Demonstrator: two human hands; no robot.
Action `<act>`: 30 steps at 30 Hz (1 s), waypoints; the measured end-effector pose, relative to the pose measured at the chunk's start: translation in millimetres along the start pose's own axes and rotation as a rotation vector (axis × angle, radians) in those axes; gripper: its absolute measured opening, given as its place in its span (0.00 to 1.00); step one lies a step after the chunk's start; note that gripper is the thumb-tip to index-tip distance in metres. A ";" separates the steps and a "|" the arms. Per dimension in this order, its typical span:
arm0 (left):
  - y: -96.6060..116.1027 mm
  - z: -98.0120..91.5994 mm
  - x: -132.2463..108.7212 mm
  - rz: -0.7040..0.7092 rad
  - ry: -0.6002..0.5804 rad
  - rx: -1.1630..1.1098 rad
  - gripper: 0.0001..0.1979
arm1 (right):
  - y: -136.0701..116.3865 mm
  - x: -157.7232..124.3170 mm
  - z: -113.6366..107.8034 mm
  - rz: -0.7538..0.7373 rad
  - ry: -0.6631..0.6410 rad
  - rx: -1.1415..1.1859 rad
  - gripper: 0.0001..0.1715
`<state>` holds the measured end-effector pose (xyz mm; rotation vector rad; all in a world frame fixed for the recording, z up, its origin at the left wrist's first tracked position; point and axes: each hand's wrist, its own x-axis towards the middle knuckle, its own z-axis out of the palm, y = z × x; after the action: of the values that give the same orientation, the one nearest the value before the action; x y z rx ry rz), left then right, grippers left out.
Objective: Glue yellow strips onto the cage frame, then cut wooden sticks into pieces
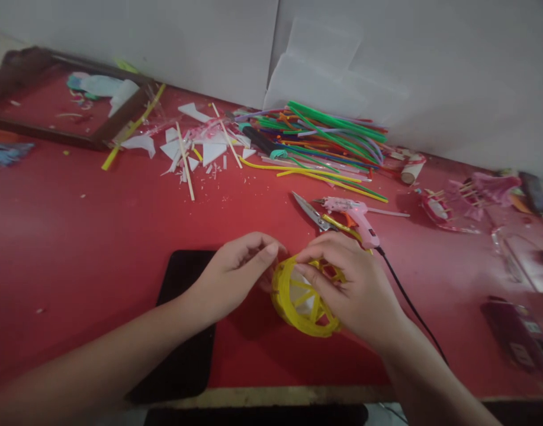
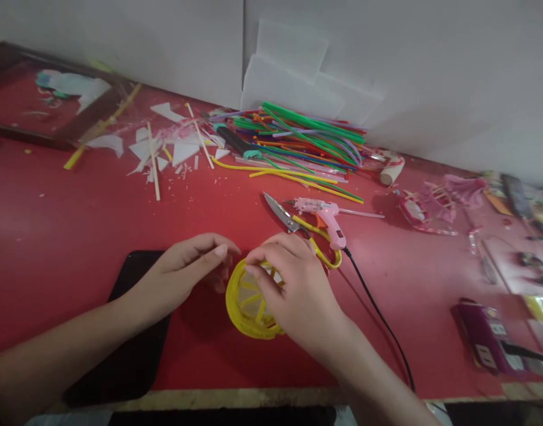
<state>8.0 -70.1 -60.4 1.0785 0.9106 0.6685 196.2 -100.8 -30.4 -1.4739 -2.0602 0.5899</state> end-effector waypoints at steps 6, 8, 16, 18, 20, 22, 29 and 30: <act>0.4 3.3 -5.6 0.005 -0.100 0.188 0.08 | -0.5 0.4 -0.6 -0.043 0.008 -0.014 0.04; 0.7 3.2 -5.9 0.020 -0.109 0.195 0.06 | -0.7 0.3 -0.6 -0.063 -0.006 -0.010 0.05; 5.6 4.8 -5.9 -0.006 -0.136 0.136 0.06 | 0.6 0.3 0.9 -0.133 -0.013 -0.032 0.04; 4.4 4.7 -5.9 -0.024 -0.127 0.104 0.06 | -0.2 0.0 1.9 -0.153 0.034 -0.123 0.03; 2.5 4.6 -6.0 -0.052 -0.122 0.071 0.06 | -1.8 -1.1 2.5 -0.157 0.094 -0.228 0.02; 1.0 4.9 -6.0 -0.076 -0.115 0.054 0.07 | -3.9 -3.0 2.5 -0.163 0.128 -0.293 0.02; 2.5 5.6 -4.8 -0.088 -0.094 0.097 0.09 | -11.9 -11.8 -1.1 -0.204 0.142 -0.262 0.04; 2.8 5.1 -4.7 -0.085 -0.096 0.102 0.09 | -13.0 -13.3 -1.5 -0.204 0.140 -0.253 0.04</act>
<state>10.1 -75.3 -55.5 1.1461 0.9096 0.5008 191.3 -117.4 -23.4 -1.3715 -2.1993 0.1452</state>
